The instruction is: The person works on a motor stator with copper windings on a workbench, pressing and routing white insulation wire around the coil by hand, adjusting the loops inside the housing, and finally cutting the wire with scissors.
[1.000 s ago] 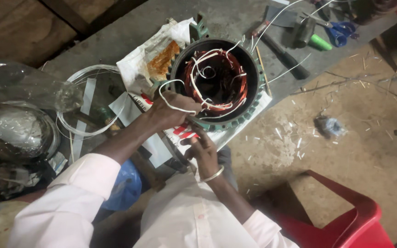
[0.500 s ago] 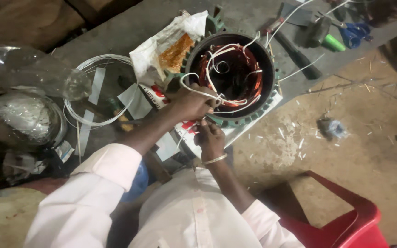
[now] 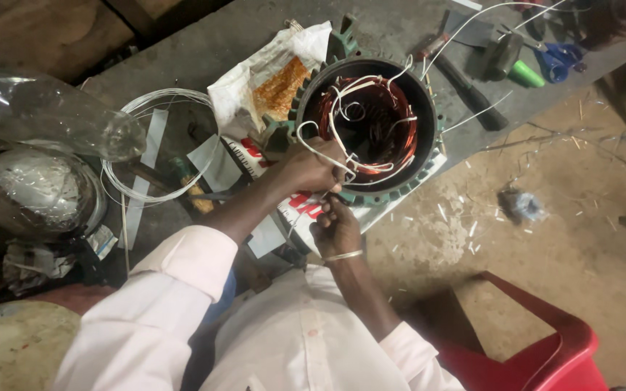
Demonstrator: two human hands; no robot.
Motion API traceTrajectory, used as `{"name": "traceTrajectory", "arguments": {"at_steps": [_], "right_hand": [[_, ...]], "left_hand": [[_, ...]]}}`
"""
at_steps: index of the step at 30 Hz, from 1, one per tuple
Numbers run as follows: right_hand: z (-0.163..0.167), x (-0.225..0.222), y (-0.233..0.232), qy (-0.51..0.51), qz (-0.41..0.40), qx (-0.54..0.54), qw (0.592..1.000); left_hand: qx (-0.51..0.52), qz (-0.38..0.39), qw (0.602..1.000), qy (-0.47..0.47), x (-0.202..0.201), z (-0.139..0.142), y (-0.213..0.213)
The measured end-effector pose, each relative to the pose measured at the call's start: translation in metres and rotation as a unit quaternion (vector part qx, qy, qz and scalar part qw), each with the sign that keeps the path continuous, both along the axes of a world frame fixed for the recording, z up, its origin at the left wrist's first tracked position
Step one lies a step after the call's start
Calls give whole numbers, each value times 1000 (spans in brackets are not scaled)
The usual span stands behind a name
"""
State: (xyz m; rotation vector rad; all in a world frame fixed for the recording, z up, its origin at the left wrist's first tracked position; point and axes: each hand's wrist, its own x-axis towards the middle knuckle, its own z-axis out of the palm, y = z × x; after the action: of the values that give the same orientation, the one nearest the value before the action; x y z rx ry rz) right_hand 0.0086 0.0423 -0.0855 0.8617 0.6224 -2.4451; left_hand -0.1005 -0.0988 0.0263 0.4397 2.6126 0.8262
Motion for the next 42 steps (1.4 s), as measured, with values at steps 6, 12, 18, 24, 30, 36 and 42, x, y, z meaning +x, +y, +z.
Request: {"name": "traceTrajectory", "arguments": {"at_steps": [6, 12, 18, 24, 30, 36, 42], "right_hand": [[6, -2, -15, -28, -34, 76, 996], [22, 6, -22, 6, -41, 178, 983], [15, 5, -22, 42, -40, 243, 968], [7, 21, -15, 51, -8, 360, 932], [21, 45, 16, 99, 60, 384, 916], [12, 62, 30, 194, 70, 372, 905], [-7, 72, 54, 206, 97, 401, 887]], "left_hand": [[192, 71, 979, -2, 48, 11, -17], [530, 352, 766, -92, 76, 1, 7], [414, 476, 762, -143, 55, 2, 12], [221, 352, 908, 54, 37, 17, -21], [79, 282, 949, 114, 36, 14, -14], [-55, 218, 962, 156, 36, 26, -4], [297, 325, 887, -141, 31, 10, -38]]}}
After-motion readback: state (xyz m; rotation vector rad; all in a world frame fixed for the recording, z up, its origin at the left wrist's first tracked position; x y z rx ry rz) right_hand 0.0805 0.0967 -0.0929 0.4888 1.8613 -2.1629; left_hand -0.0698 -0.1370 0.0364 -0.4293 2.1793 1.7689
